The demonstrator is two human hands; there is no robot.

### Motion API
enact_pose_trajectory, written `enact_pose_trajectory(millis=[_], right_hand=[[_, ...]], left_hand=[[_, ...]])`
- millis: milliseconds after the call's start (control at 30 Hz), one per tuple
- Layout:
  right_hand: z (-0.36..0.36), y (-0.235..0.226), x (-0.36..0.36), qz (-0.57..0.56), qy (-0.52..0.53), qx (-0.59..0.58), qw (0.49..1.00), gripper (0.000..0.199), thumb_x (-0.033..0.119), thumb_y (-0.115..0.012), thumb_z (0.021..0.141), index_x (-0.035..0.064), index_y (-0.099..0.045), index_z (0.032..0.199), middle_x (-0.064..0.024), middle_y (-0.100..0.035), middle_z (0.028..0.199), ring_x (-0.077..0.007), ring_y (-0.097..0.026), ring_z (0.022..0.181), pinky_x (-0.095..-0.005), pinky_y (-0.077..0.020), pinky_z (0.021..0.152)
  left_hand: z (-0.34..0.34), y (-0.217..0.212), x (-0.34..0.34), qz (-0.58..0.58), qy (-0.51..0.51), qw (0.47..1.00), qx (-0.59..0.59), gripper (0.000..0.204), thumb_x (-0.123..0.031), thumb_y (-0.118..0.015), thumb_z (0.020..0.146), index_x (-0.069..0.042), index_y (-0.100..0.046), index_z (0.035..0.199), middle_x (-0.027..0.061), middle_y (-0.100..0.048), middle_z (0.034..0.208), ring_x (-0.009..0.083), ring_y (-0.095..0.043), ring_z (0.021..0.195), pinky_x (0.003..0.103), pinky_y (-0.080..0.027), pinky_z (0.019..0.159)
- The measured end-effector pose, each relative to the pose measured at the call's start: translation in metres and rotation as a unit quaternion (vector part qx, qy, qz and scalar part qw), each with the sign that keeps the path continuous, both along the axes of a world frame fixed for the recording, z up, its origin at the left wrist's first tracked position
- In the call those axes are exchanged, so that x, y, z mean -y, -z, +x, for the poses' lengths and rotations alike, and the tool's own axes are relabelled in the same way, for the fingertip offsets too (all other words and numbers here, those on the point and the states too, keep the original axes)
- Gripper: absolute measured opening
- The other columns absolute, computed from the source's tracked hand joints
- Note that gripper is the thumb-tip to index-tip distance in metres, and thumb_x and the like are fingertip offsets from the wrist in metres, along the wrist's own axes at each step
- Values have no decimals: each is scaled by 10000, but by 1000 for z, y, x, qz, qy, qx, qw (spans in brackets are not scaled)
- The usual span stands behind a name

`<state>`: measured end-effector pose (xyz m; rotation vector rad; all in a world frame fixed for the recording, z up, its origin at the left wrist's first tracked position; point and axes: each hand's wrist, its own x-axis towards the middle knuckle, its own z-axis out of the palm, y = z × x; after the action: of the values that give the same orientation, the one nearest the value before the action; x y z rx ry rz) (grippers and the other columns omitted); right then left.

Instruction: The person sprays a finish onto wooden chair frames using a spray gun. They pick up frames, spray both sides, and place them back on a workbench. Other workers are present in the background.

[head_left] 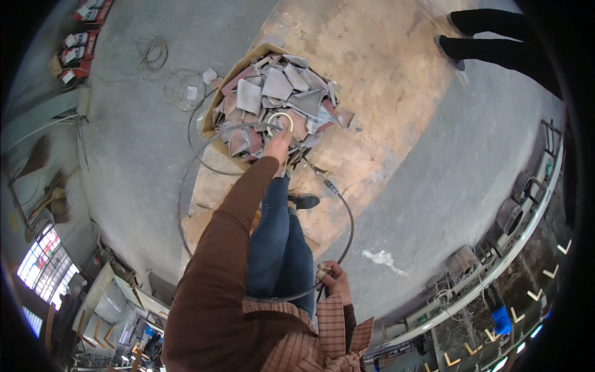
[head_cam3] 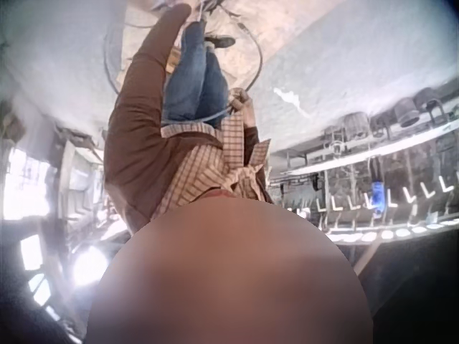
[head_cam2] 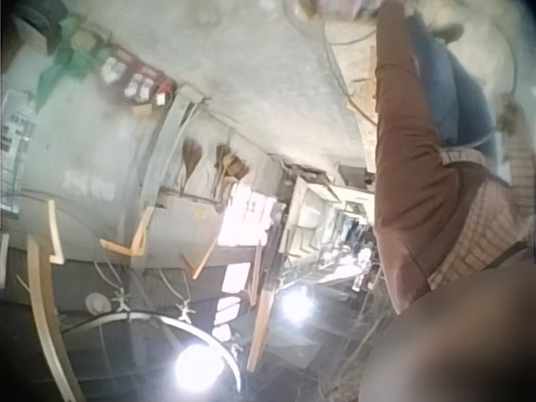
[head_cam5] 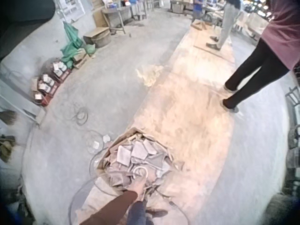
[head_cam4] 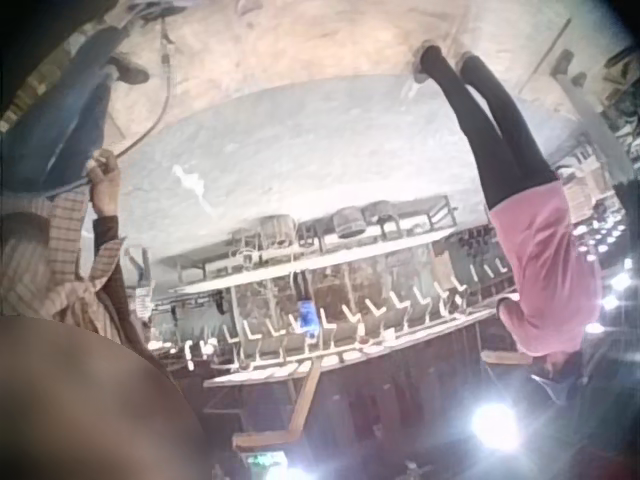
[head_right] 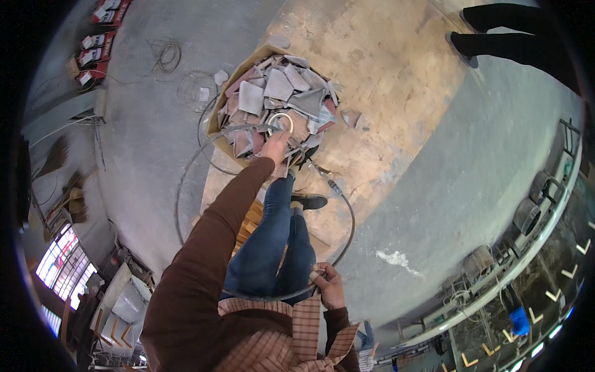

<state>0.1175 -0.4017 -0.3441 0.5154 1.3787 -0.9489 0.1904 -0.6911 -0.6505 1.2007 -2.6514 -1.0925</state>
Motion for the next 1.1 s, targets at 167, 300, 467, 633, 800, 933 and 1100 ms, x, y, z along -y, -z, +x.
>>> enact_pose_trajectory(millis=[167, 300, 467, 633, 800, 933, 1100], right_hand=[[0, 1, 5, 11, 21, 25, 999, 134, 23, -612, 855, -2, -578, 983, -17, -588, 787, -100, -570, 720, -234, -451, 676], [6, 6, -8, 16, 9, 6, 1000, 124, 18, -613, 849, 0, -581, 968, -15, -581, 766, -97, -564, 696, -235, -451, 672], [16, 8, -21, 39, -60, 34, 997, 117, 12, -612, 848, -2, -579, 960, -20, -582, 764, -92, -560, 686, -230, -451, 645], [22, 13, -21, 31, -24, 4, 999, 108, 8, -617, 846, 3, -581, 948, -18, -579, 769, -92, -558, 684, -232, -455, 640], [31, 14, -32, 38, 15, -38, 998, 116, 22, -624, 845, 9, -590, 955, -10, -578, 778, -93, -558, 714, -238, -460, 668], [35, 22, -49, 51, -10, -41, 998, 172, 33, -627, 823, 21, -597, 993, -11, -582, 804, -97, -547, 757, -242, -447, 708], [44, 30, -62, -57, 42, -129, 989, 151, 70, -575, 852, 20, -583, 994, -13, -604, 812, -95, -564, 771, -242, -447, 720]], left_hand=[[-43, 16, 11, -40, 9, 996, 80, 205, -19, -499, 805, -45, -533, 1005, 147, -594, 940, 335, -613, 863, 434, -508, 707], [-59, 7, 8, 28, 56, 948, 313, 203, -127, -496, 847, -49, -620, 988, 127, -680, 852, 281, -682, 794, 416, -543, 652], [-53, 1, 27, 65, 80, 934, 343, 254, -185, -487, 869, -65, -710, 894, 137, -692, 914, 280, -679, 852, 403, -539, 711], [-53, 31, 32, 50, 10, 939, 340, 240, -224, -519, 863, -69, -694, 916, 150, -690, 894, 286, -677, 860, 410, -539, 730], [-77, 50, 37, 28, 28, 934, 356, 264, -263, -537, 826, -80, -697, 929, 145, -682, 963, 288, -669, 895, 404, -541, 738], [-85, 43, 33, 4, 134, 958, 254, 361, -299, -519, 761, -54, -688, 964, 217, -641, 1008, 339, -633, 958, 435, -516, 787], [-78, 49, 52, -133, 411, 854, 292, 233, -226, -491, 861, -77, -647, 950, 87, -647, 849, 236, -629, 747, 410, -512, 645]])
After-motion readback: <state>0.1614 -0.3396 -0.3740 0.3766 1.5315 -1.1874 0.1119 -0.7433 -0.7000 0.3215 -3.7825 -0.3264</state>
